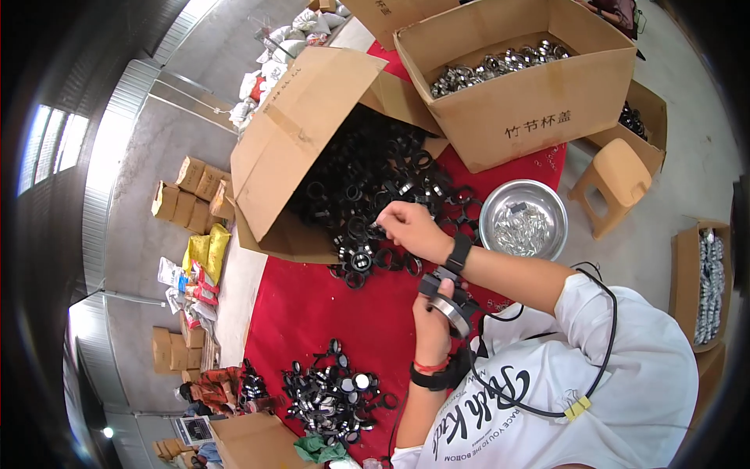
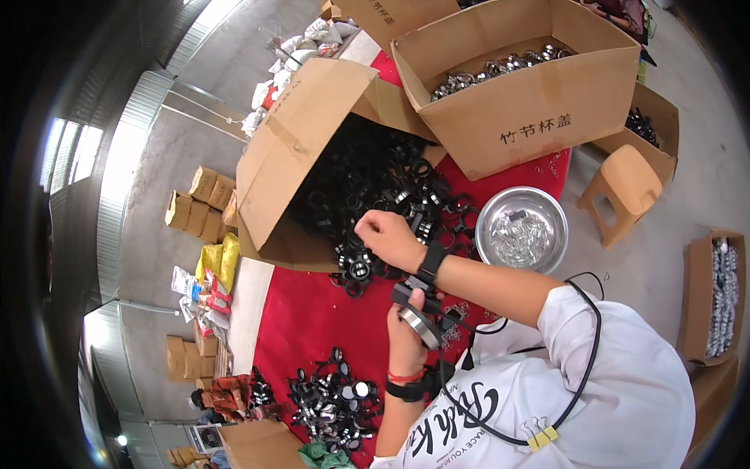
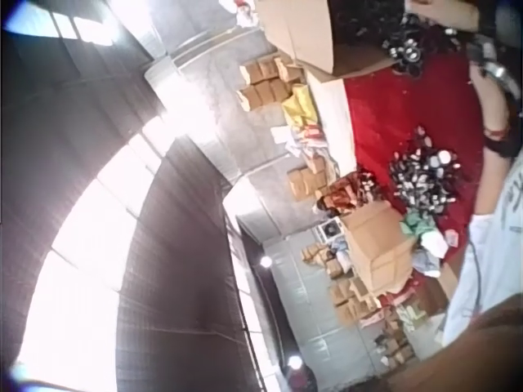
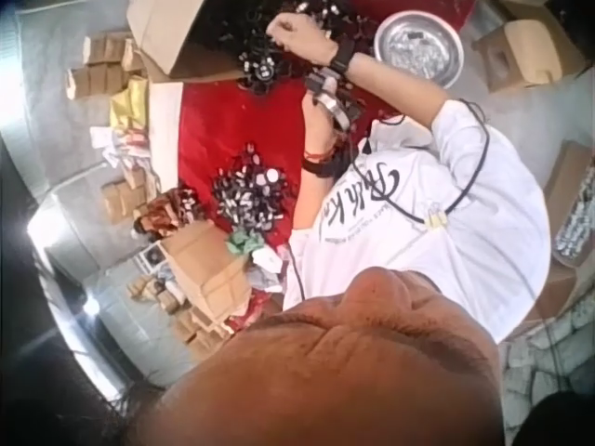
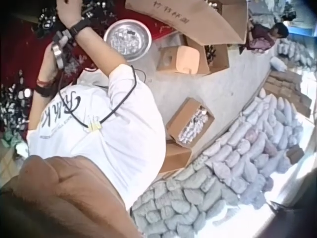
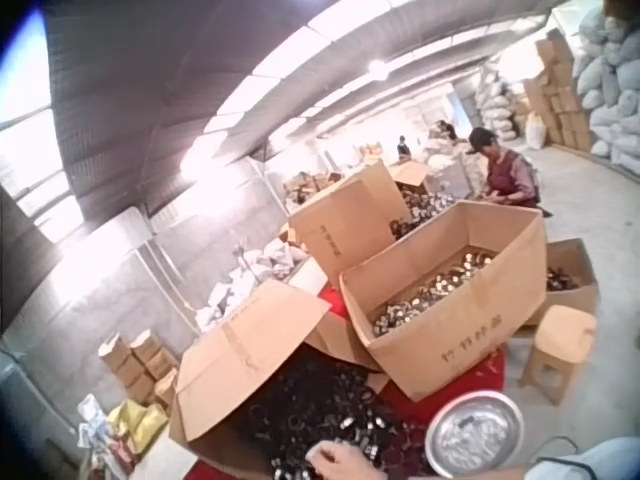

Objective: Inspecting and sorting metal rings and plastic lid components in a warehouse environment.

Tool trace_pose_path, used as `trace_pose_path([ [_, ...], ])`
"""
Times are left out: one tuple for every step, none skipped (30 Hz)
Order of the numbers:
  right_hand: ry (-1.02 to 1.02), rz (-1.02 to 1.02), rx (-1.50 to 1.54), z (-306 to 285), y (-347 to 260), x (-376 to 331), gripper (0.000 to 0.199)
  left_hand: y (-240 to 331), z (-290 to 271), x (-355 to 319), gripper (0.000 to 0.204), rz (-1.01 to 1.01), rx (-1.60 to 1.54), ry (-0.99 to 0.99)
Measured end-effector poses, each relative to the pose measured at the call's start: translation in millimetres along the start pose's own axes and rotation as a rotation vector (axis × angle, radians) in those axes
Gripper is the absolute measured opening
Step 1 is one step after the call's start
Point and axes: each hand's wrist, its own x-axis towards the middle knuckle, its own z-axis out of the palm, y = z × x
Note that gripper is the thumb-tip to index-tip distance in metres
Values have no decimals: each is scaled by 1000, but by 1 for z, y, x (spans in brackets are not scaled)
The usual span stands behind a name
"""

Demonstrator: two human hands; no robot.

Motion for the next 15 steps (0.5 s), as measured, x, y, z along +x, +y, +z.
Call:
trace_pose_path([
  [-17, -108, -189, 3, 2, 2, 18, 11, -1, -1, 22, -95, -20, -1],
  [-87, -63, -277, 2, 1, -1, 18, 14, -3, -2, 23, -107, -19, -20],
  [-88, -54, -277, 3, 7, -3, 18, 14, -8, -1, 23, -115, -21, -17],
  [-121, -205, -434, 3, 11, -3, 19, 13, -12, 0, 24, -159, -67, -48],
  [-154, -355, -590, 4, 15, -3, 20, 13, -12, 0, 26, -205, -114, -78],
  [-203, -363, -656, 4, 19, 0, 20, 14, -9, 1, 29, -176, -131, -67],
  [-204, -359, -656, 4, 19, 1, 20, 16, -7, 0, 29, -180, -133, -66],
  [-363, -335, -845, 4, 19, 2, 18, 18, -7, 0, 30, -181, -132, -60],
  [-525, -308, -1031, 4, 19, 2, 18, 20, -6, -1, 32, -183, -130, -53],
  [-553, -426, -1064, 5, 25, -1, 18, 22, -4, -3, 32, -191, -168, -39],
  [-554, -423, -1061, 3, 31, -3, 18, 23, -4, -3, 32, -194, -168, -36],
  [-692, -527, -1122, -1, 35, -6, 18, 23, -4, -4, 30, -216, -205, -57],
  [-832, -635, -1178, -1, 37, -7, 19, 26, -6, -5, 29, -234, -245, -76],
  [-1006, -528, -1167, -1, 38, -7, 19, 31, -6, -6, 29, -233, -246, -72],
  [-1119, -482, -983, -6, 37, -5, 20, 40, -5, -7, 28, -175, -54, -104],
])
